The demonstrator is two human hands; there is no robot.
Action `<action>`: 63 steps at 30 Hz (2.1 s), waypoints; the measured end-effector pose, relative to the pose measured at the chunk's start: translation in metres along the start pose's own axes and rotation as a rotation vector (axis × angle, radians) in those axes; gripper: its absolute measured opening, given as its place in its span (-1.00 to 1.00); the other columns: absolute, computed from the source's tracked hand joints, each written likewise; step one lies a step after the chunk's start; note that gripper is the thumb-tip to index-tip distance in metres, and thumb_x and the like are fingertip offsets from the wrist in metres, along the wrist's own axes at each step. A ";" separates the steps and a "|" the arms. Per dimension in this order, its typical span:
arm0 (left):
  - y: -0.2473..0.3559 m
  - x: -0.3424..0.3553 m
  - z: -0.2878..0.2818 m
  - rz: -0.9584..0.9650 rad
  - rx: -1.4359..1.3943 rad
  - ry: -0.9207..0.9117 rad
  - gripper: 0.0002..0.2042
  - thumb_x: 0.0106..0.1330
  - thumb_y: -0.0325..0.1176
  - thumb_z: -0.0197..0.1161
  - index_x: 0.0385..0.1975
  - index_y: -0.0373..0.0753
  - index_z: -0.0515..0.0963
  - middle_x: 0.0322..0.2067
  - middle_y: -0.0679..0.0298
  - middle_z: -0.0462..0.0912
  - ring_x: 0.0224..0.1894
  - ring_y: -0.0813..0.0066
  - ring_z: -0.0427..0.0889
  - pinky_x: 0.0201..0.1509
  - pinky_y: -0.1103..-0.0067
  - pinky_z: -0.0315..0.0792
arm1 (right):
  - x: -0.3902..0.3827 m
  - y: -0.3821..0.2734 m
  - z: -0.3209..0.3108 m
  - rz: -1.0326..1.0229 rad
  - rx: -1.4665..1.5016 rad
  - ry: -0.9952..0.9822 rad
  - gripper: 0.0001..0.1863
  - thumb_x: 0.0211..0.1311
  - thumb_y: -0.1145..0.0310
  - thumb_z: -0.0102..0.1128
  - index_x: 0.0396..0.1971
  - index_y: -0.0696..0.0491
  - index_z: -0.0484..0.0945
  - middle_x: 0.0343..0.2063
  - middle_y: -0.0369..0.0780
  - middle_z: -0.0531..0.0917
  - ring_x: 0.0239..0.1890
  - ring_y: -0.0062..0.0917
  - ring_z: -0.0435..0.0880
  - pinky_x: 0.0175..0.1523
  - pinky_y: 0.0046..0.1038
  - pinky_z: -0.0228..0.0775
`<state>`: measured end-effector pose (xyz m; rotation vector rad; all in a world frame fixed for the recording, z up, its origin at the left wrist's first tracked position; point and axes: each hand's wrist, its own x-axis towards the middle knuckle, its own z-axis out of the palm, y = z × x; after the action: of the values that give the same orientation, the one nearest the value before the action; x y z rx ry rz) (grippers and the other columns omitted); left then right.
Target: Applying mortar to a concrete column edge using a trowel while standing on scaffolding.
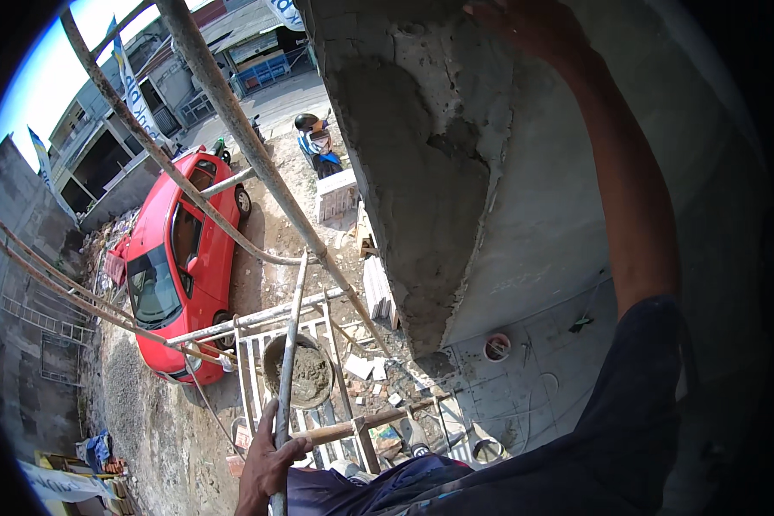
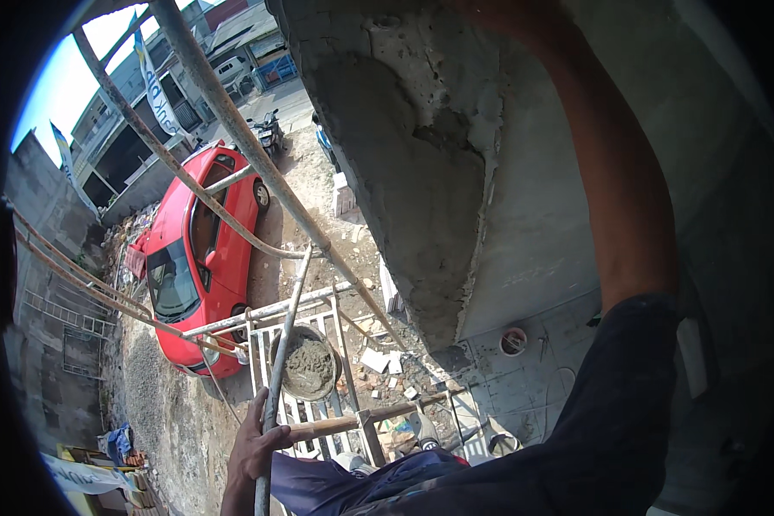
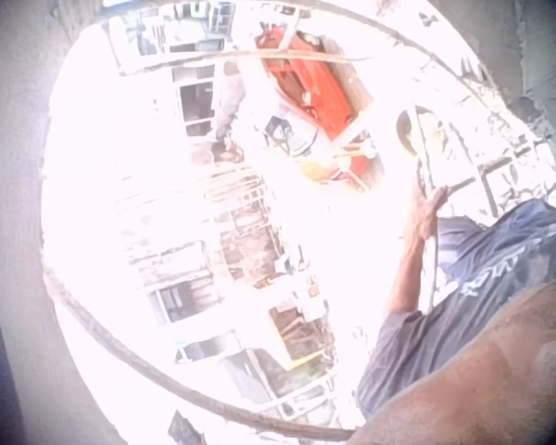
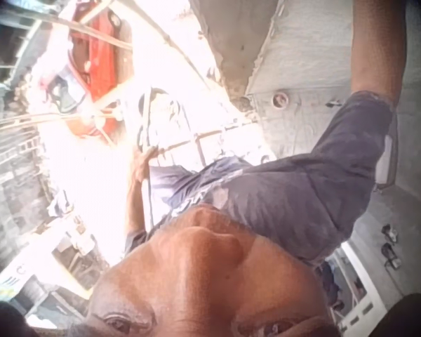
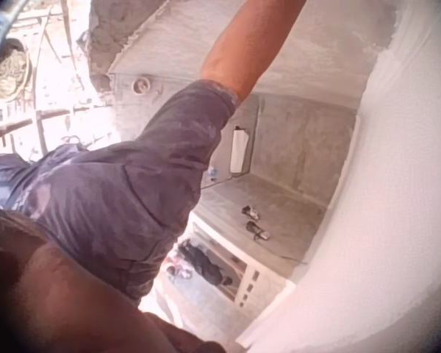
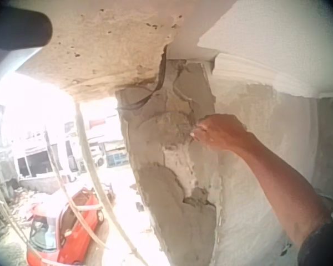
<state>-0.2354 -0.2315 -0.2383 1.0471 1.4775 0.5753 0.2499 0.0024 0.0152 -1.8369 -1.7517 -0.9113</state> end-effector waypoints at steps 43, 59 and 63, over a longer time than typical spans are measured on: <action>0.017 0.005 -0.017 -0.195 0.008 -0.246 -0.15 0.31 -0.36 0.27 0.48 -0.29 -0.17 -0.21 0.15 0.61 -0.20 0.45 0.64 -0.06 0.52 0.48 | -0.499 -0.487 0.387 -0.278 1.286 -1.846 -0.56 0.17 0.03 0.21 -0.48 0.19 0.54 -0.58 -0.20 0.63 -0.56 -0.46 0.59 -0.43 -0.37 0.37; -0.017 0.004 0.001 0.042 -0.150 0.047 -0.23 0.17 -0.46 0.25 0.41 -0.32 0.04 -0.08 -0.06 0.57 -0.25 0.24 0.66 -0.17 0.46 0.59 | -0.477 -0.265 0.136 1.119 1.878 -0.873 -0.55 0.29 0.13 0.08 -0.02 0.20 0.51 -0.44 -0.30 0.57 -0.47 -0.66 0.54 -0.37 -0.55 0.42; -0.019 0.009 -0.005 -0.028 -0.242 -0.005 -0.15 0.21 -0.61 0.17 0.47 -0.31 -0.19 -0.18 -0.15 0.55 -0.23 0.10 0.74 -0.15 0.36 0.69 | -0.388 -0.240 0.087 1.045 1.876 -0.169 -0.53 0.26 0.36 0.09 0.15 0.21 0.38 -0.36 -0.28 0.52 -0.43 -0.64 0.51 -0.36 -0.54 0.44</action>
<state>-0.2444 -0.2320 -0.2577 0.8374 1.3768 0.7115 0.0349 -0.1819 -0.3530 -0.9739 -0.6312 1.0424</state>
